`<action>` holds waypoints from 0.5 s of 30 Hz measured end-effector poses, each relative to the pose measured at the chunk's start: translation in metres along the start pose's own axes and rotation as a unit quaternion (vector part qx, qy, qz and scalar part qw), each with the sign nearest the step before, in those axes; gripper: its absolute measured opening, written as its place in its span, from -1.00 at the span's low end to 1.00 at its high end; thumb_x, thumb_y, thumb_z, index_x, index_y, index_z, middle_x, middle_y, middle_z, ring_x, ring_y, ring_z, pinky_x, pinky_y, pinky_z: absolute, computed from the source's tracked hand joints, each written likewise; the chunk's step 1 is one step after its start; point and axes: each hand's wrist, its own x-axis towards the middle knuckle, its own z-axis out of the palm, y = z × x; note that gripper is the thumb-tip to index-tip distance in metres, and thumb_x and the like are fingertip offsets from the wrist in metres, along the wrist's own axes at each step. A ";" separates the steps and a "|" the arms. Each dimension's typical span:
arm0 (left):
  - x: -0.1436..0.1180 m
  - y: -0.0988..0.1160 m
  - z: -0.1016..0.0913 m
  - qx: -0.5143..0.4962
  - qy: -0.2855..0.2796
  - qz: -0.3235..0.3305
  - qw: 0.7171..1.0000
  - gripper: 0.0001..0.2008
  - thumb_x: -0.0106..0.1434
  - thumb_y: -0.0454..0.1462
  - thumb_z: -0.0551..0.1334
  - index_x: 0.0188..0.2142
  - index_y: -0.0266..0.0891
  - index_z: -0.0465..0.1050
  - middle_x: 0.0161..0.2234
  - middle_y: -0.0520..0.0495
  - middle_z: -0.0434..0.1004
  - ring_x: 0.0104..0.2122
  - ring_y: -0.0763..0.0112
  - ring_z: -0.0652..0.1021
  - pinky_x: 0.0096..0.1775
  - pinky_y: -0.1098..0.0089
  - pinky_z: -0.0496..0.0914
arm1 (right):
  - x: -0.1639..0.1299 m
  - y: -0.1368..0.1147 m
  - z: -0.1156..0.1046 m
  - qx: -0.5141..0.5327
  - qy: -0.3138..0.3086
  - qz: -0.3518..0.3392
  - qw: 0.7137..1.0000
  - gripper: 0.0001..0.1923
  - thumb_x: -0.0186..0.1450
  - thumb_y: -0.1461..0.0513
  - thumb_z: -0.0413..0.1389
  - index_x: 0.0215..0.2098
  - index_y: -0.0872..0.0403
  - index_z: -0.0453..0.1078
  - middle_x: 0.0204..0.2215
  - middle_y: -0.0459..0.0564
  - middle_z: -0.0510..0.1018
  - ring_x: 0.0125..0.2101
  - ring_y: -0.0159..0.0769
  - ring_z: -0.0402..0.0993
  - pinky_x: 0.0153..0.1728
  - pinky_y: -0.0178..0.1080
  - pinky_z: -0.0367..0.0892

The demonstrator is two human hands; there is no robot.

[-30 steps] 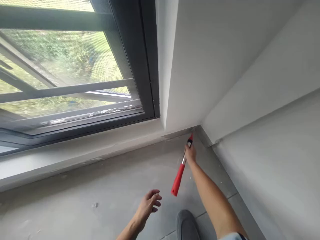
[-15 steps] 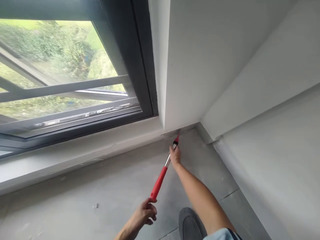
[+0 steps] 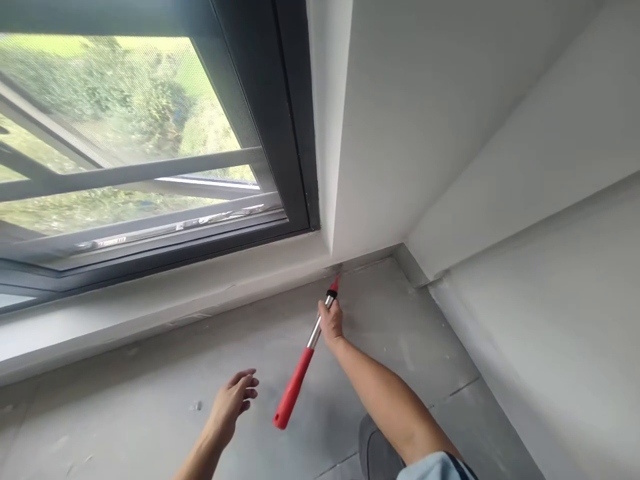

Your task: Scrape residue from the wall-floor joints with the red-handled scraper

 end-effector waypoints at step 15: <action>-0.020 0.011 0.027 -0.023 -0.058 0.017 0.998 -0.61 0.00 -0.12 0.12 -0.19 -0.28 0.27 -0.45 0.03 0.33 -0.53 0.52 0.34 -0.50 0.46 0.15 | 0.046 0.002 -0.054 0.055 0.003 0.037 0.998 -0.80 0.01 0.10 0.07 -0.54 0.07 0.25 -0.77 -0.20 0.33 -0.77 -0.41 0.27 -0.73 -0.37 0.17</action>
